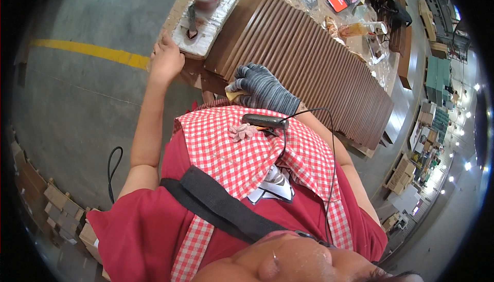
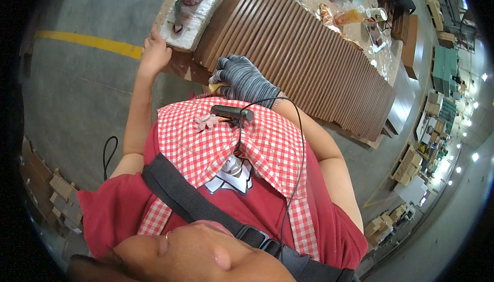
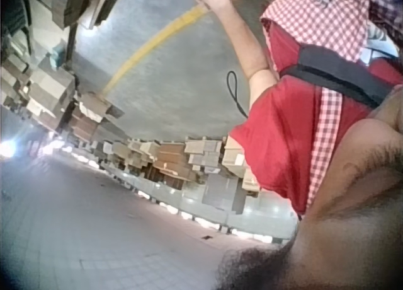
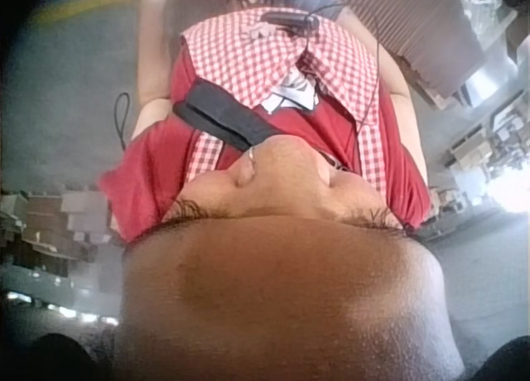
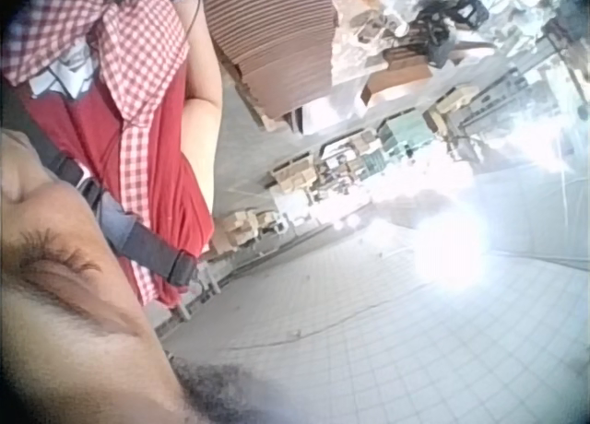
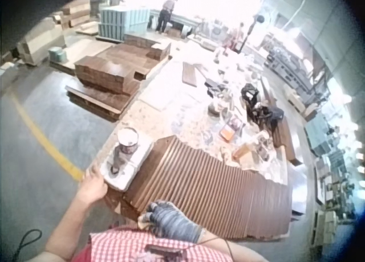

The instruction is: The person is using a sponge pad to apply a finishing liquid or stain to vertical wooden slats on a workbench.

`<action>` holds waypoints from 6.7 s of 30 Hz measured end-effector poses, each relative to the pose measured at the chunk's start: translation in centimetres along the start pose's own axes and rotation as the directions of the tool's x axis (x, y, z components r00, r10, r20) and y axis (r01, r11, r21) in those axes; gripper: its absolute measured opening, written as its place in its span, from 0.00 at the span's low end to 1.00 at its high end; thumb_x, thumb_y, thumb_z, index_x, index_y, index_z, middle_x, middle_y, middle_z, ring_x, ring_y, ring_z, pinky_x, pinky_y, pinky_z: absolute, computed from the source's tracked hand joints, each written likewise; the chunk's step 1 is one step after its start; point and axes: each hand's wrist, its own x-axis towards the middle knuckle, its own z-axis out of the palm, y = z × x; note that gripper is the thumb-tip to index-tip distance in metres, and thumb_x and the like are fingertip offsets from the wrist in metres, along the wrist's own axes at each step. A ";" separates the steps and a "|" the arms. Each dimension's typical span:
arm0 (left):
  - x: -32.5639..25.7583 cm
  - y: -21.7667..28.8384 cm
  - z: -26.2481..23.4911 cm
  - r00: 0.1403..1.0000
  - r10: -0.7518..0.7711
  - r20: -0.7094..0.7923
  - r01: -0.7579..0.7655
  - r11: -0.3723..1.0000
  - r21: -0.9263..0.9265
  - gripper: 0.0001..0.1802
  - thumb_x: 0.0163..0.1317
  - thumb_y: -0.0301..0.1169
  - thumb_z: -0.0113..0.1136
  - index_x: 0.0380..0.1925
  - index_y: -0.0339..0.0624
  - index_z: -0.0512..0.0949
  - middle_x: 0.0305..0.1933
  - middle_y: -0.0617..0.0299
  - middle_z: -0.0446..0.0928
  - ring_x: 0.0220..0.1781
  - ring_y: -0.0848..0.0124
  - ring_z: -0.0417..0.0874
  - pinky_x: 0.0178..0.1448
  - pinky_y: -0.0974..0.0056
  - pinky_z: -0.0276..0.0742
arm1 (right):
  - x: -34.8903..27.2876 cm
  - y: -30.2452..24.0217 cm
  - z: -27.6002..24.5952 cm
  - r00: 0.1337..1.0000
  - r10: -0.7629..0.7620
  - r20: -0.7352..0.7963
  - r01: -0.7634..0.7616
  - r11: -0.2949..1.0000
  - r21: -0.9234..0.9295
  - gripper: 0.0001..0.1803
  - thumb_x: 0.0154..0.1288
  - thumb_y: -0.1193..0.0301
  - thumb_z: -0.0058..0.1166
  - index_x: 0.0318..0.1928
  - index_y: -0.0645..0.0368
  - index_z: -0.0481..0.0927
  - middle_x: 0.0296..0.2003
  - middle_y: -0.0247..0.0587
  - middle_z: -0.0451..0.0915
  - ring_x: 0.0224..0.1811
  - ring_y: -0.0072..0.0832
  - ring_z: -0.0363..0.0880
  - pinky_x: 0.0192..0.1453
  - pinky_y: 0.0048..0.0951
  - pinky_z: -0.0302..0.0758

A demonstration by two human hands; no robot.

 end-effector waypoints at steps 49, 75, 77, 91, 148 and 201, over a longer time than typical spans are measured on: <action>-2.7 0.8 -1.4 0.995 -0.077 -0.059 0.066 0.982 -0.177 0.43 0.56 0.28 0.52 0.70 0.32 0.44 0.70 0.36 0.58 0.72 0.43 0.58 0.73 0.46 0.54 | 1.8 2.5 -2.0 0.893 0.127 -0.431 -0.069 0.987 0.147 0.21 0.51 0.67 0.70 0.48 0.50 0.84 0.43 0.43 0.81 0.47 0.37 0.78 0.53 0.34 0.76; -2.5 1.2 -2.0 0.999 -0.042 -0.021 0.038 0.983 -0.180 0.45 0.60 0.31 0.52 0.70 0.31 0.38 0.65 0.32 0.63 0.70 0.39 0.58 0.72 0.42 0.55 | 2.2 1.7 -1.5 0.918 0.246 -0.311 -0.178 0.956 0.232 0.16 0.52 0.69 0.67 0.44 0.53 0.85 0.40 0.44 0.82 0.44 0.39 0.79 0.51 0.35 0.76; -2.7 1.0 -2.0 0.999 -0.052 -0.011 0.049 0.982 -0.184 0.45 0.60 0.31 0.52 0.70 0.31 0.38 0.65 0.32 0.63 0.70 0.39 0.58 0.72 0.42 0.55 | 2.0 3.8 -2.6 0.849 0.260 -0.460 -0.227 0.966 0.127 0.15 0.53 0.68 0.68 0.42 0.54 0.85 0.38 0.43 0.82 0.40 0.38 0.80 0.49 0.35 0.77; -3.8 0.9 -2.3 0.996 -0.090 0.007 0.090 0.982 -0.167 0.44 0.59 0.29 0.50 0.71 0.33 0.38 0.64 0.32 0.64 0.71 0.38 0.57 0.72 0.40 0.55 | 1.1 3.6 -2.8 0.952 0.117 -0.282 -0.109 0.993 0.042 0.15 0.53 0.72 0.66 0.43 0.51 0.86 0.43 0.40 0.82 0.46 0.35 0.80 0.56 0.35 0.78; 1.2 1.5 -0.1 0.998 0.055 0.041 -0.052 0.996 -0.074 0.44 0.58 0.32 0.54 0.68 0.25 0.42 0.66 0.31 0.62 0.69 0.41 0.62 0.70 0.45 0.58 | -4.4 0.2 3.1 0.925 0.233 -0.300 -0.196 0.969 0.151 0.18 0.49 0.71 0.70 0.44 0.49 0.86 0.40 0.38 0.82 0.44 0.36 0.78 0.55 0.32 0.75; 3.5 -2.1 -2.4 0.935 0.059 0.351 -0.134 0.972 0.194 0.31 0.61 0.38 0.51 0.51 0.20 0.54 0.49 0.21 0.73 0.55 0.38 0.76 0.60 0.48 0.70 | -28.8 20.8 4.9 0.115 0.695 -0.710 -0.616 0.611 0.498 0.14 0.62 0.74 0.60 0.49 0.51 0.83 0.45 0.40 0.83 0.47 0.34 0.81 0.55 0.34 0.79</action>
